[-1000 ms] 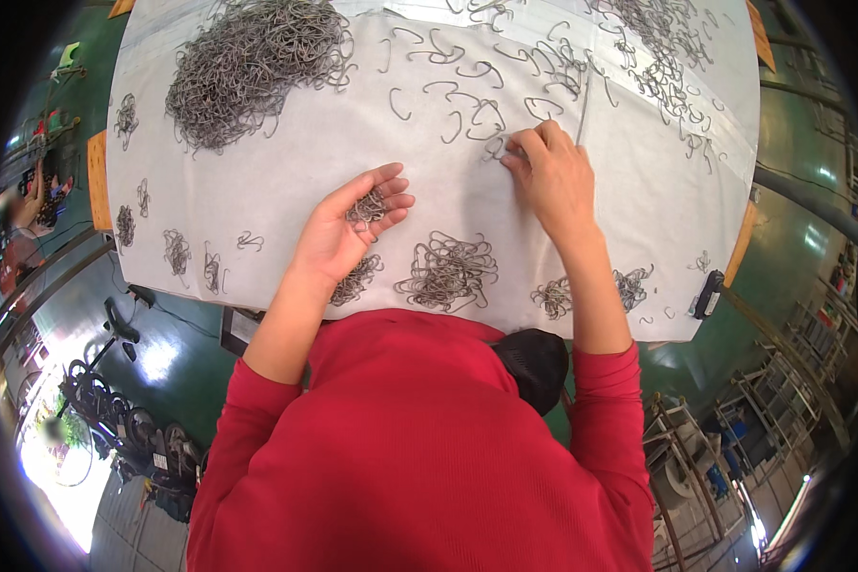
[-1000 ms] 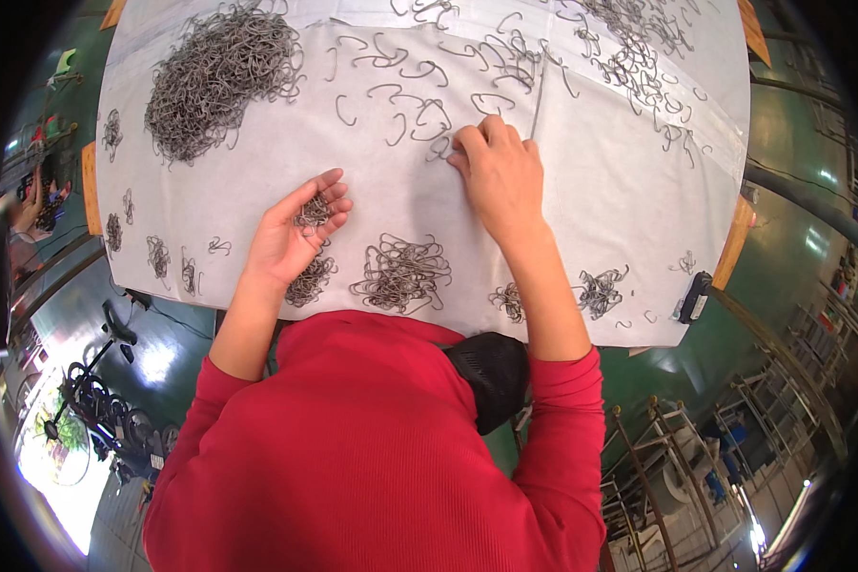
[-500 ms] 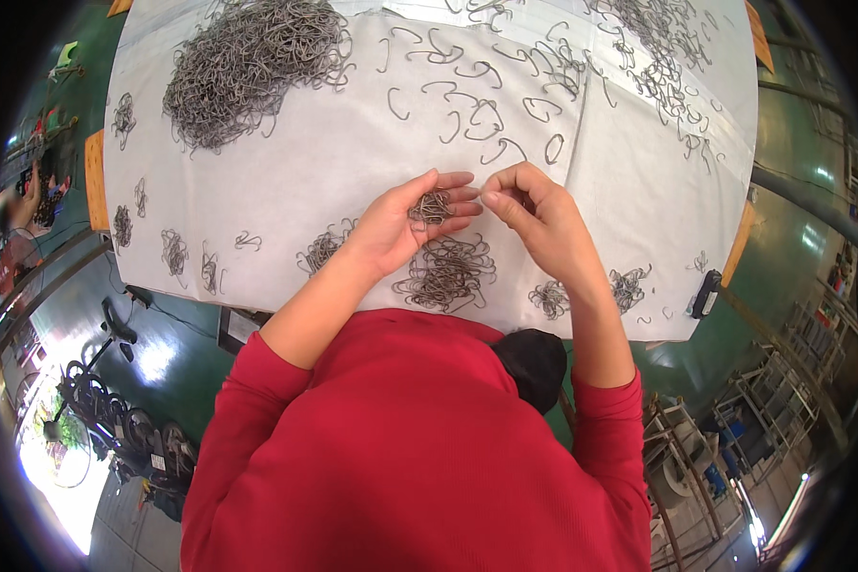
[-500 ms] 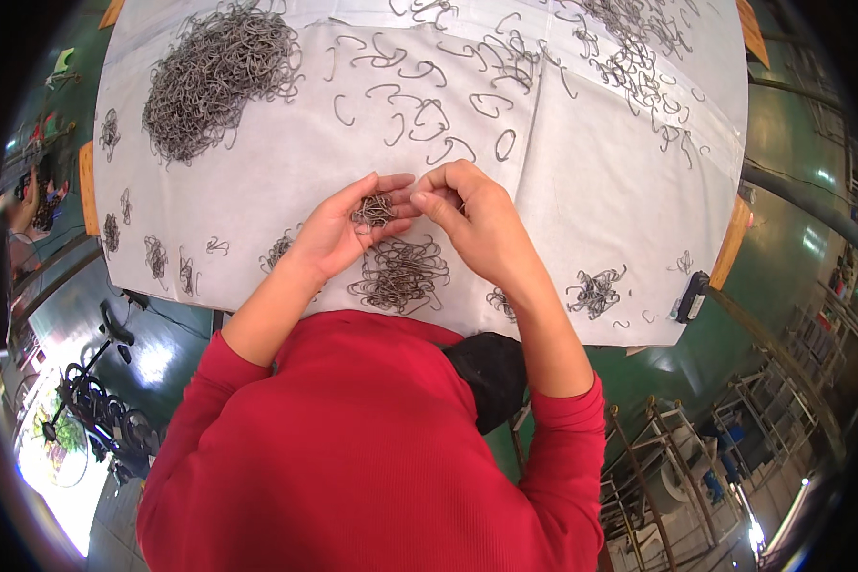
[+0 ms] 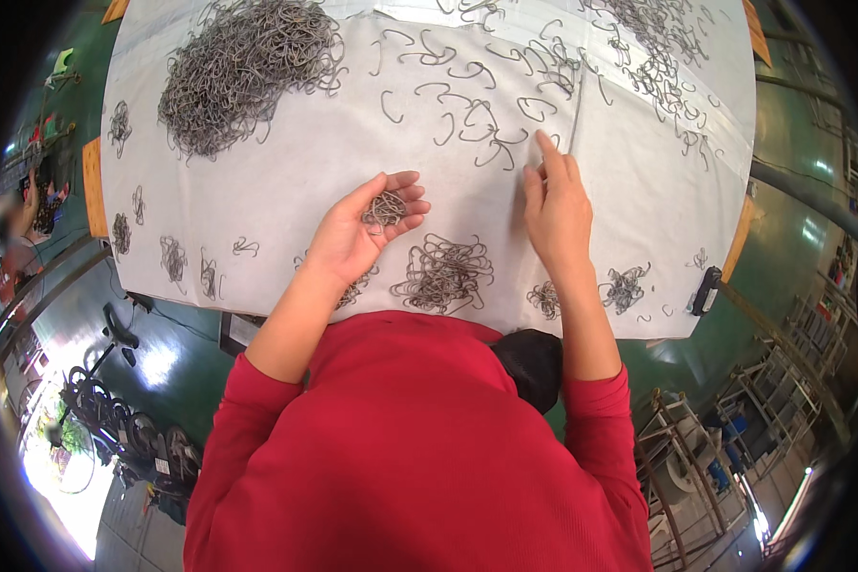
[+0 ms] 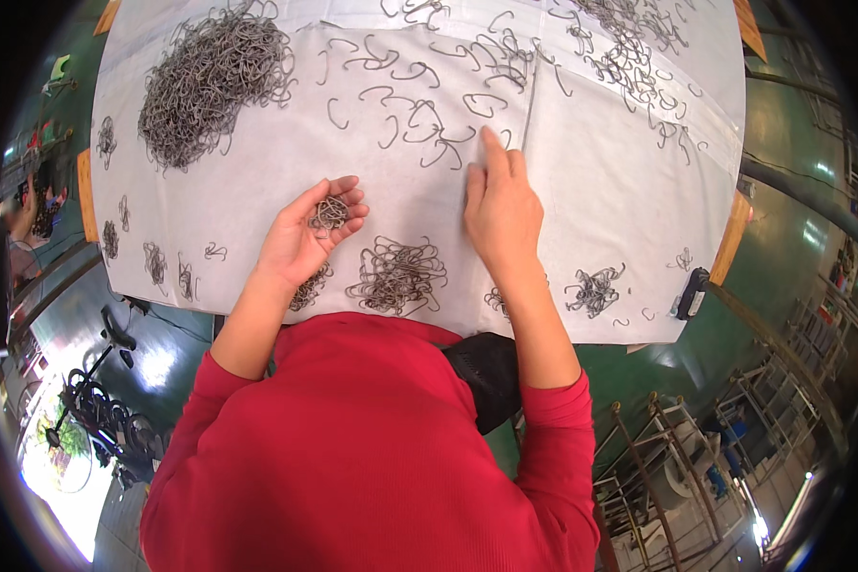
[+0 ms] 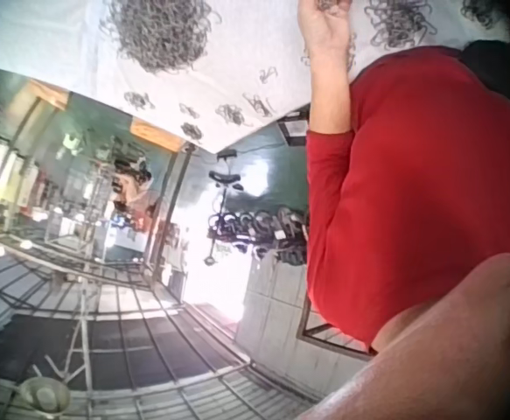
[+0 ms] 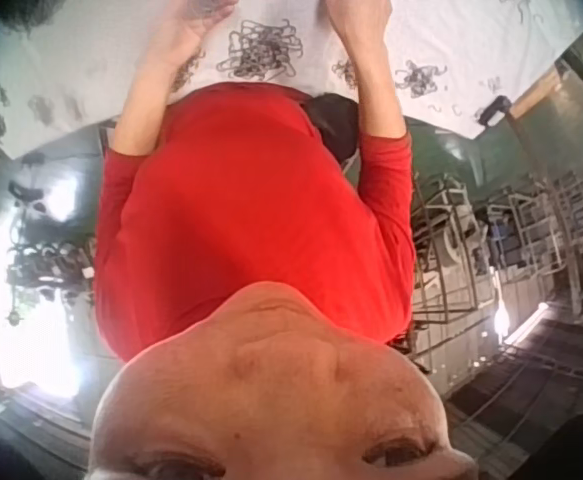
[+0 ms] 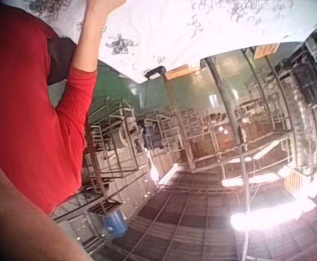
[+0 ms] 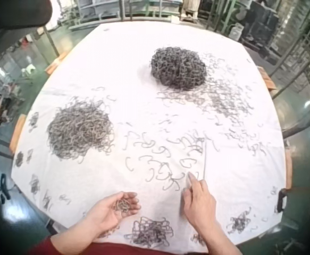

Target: The person sorts small metal hooks on a white tablecloth, picking them up one by one and placing them into a growing pile. Another person is visible across the table performing a similar sorting task.

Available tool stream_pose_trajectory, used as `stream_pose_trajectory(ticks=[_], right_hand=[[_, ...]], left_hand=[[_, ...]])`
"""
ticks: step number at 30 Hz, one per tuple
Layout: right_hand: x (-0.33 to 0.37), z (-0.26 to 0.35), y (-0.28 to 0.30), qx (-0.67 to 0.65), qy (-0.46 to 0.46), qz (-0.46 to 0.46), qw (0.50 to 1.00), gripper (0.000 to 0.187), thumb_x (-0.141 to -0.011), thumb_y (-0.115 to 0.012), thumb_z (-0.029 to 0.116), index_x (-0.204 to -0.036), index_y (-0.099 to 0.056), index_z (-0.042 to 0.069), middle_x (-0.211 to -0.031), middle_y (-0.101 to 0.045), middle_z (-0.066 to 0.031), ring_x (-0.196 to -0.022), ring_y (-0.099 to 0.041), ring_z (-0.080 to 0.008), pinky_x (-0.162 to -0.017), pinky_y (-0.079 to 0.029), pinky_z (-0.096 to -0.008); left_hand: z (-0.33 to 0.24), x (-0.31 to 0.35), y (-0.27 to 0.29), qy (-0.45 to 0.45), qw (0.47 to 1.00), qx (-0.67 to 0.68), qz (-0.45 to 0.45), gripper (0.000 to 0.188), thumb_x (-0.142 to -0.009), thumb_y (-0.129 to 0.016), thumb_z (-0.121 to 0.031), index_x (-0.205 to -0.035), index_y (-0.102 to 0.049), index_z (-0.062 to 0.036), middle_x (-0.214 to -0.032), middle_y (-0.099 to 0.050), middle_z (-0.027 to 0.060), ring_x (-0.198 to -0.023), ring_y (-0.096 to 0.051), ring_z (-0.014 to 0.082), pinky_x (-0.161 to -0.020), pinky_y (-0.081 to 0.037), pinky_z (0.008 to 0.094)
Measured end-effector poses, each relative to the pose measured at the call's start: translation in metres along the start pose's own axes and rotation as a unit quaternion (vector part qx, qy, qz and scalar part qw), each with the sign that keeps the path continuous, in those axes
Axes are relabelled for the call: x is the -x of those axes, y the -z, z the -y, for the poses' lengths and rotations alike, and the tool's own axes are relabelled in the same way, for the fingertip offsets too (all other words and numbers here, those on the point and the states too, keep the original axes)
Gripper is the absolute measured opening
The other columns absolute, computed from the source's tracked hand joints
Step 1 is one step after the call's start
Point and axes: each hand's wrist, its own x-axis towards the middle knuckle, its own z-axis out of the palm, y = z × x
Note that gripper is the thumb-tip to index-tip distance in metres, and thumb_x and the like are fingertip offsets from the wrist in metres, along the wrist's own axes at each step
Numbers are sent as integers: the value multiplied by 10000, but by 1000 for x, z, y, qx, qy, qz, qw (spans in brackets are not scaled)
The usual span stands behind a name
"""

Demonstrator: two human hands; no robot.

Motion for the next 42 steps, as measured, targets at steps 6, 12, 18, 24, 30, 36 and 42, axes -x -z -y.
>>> stream_pose_trajectory(ticks=[6, 12, 18, 24, 30, 36, 42], right_hand=[[-18, 2, -3, 24, 88, 48, 995, 404, -862, -534, 173, -1253, -482, 88, -897, -548, -119, -697, -591, -311, -614, -482, -397], [-37, 3, 3, 9, 1, -17, 1000, 361, -869, -524, 207, -1209, -521, 85, -920, -584, -128, -738, -593, -324, -642, -481, -404], [-43, 3, 11, -16, 7, 17, 1000, 358, -865, -527, 196, -1205, -520, 83, -910, -586, -123, -734, -594, -320, -639, -478, -401], [-55, -9, 6, -14, -3, -43, 999, 231, -852, -549, 181, -1065, -610, 114, -873, -590, -90, -718, -597, -281, -651, -474, -379], [-76, -20, 21, -42, -26, -80, 996, 132, -834, -580, 168, -921, -642, 90, -855, -606, -70, -715, -599, -254, -651, -466, -354], [-100, -19, 28, -38, 3, -66, 997, 93, -801, -607, 141, -852, -650, 77, -830, -609, -62, -729, -594, -237, -657, -462, -342], [-89, 5, 19, -43, 62, 88, 993, 50, -770, -627, 126, -790, -649, 86, -808, -590, -50, -726, -590, -231, -655, -465, -348]], left_hand=[[-11, -4, 8, -33, 999, -3, -6, 367, -949, -425, -233, -1150, -520, 59, -1025, -587, 134, -969, -594, 256, -856, -501, 336], [-16, -12, 12, -44, 999, -2, -11, 365, -952, -417, -220, -1170, -499, 60, -1033, -592, 133, -945, -606, 244, -819, -518, 321], [-17, -15, 11, -52, 998, -34, 0, 369, -957, -404, -225, -1170, -500, 61, -1031, -593, 138, -944, -606, 253, -819, -517, 324], [-16, -15, 10, -42, 999, -29, -5, 369, -957, -408, -233, -1163, -507, 56, -1025, -600, 135, -937, -609, 254, -815, -518, 327], [-16, -16, 13, -50, 998, -33, 9, 371, -956, -413, -237, -1164, -507, 56, -1031, -600, 137, -946, -605, 259, -823, -514, 332], [-17, -16, 12, -52, 998, -36, 14, 377, -958, -407, -236, -1174, -500, 59, -1039, -594, 139, -955, -601, 261, -836, -509, 336], [-16, -16, 14, -52, 998, -35, 27, 382, -962, -391, -235, -1180, -494, 60, -1049, -589, 140, -962, -595, 259, -852, -498, 342]])
